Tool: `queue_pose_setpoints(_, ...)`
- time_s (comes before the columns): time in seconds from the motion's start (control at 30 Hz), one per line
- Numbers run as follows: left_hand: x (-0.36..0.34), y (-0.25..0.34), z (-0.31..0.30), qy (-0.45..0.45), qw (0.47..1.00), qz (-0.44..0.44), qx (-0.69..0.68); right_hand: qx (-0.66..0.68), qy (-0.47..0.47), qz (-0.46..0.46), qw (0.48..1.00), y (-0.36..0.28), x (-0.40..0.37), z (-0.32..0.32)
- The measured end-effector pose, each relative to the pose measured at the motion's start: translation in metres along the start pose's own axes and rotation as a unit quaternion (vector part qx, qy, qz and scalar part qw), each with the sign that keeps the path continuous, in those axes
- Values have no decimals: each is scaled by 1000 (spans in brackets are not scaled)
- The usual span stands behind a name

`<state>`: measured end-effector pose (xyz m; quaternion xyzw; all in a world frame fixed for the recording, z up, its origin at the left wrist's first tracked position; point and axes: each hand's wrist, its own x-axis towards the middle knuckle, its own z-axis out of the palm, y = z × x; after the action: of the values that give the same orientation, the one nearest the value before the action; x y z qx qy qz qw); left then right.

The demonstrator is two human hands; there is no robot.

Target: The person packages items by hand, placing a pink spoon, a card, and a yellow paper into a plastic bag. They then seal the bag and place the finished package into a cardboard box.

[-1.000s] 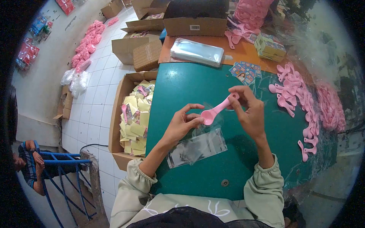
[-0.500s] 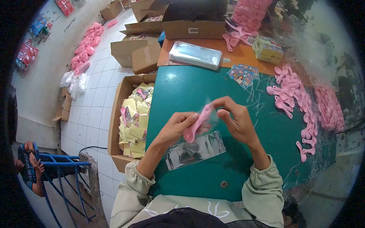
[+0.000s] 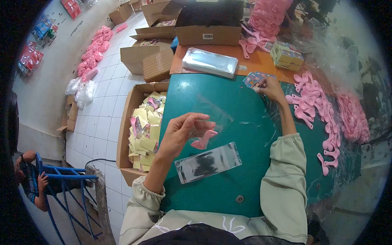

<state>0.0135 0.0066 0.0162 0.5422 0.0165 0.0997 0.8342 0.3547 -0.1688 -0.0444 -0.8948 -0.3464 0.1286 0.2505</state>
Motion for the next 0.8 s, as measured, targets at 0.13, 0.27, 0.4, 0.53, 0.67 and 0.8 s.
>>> queue_pose_setpoints(0.13,-1,1,1,7,999,-15,28,-93,158,-106,977,2,-5,5)
queue_pose_setpoints(0.27,-1,-2,2,1,999,-26,29,-27,118,-24,992,-8,-10,-2)
queue_pose_setpoints(0.4,-2,-1,4,-6,999,-40,32,-46,139,-46,988,7,0,4)
queue_pose_setpoints(0.53,-1,2,3,13,996,-77,47,-81,152,-112,979,-15,-17,-9)
queue_pose_setpoints(0.67,0,2,3,18,995,-85,54,225,28,-165,960,-138,-110,-52)
queue_pose_setpoints(0.8,3,-4,5,12,995,-79,61,196,-8,-184,963,-173,-145,-62)
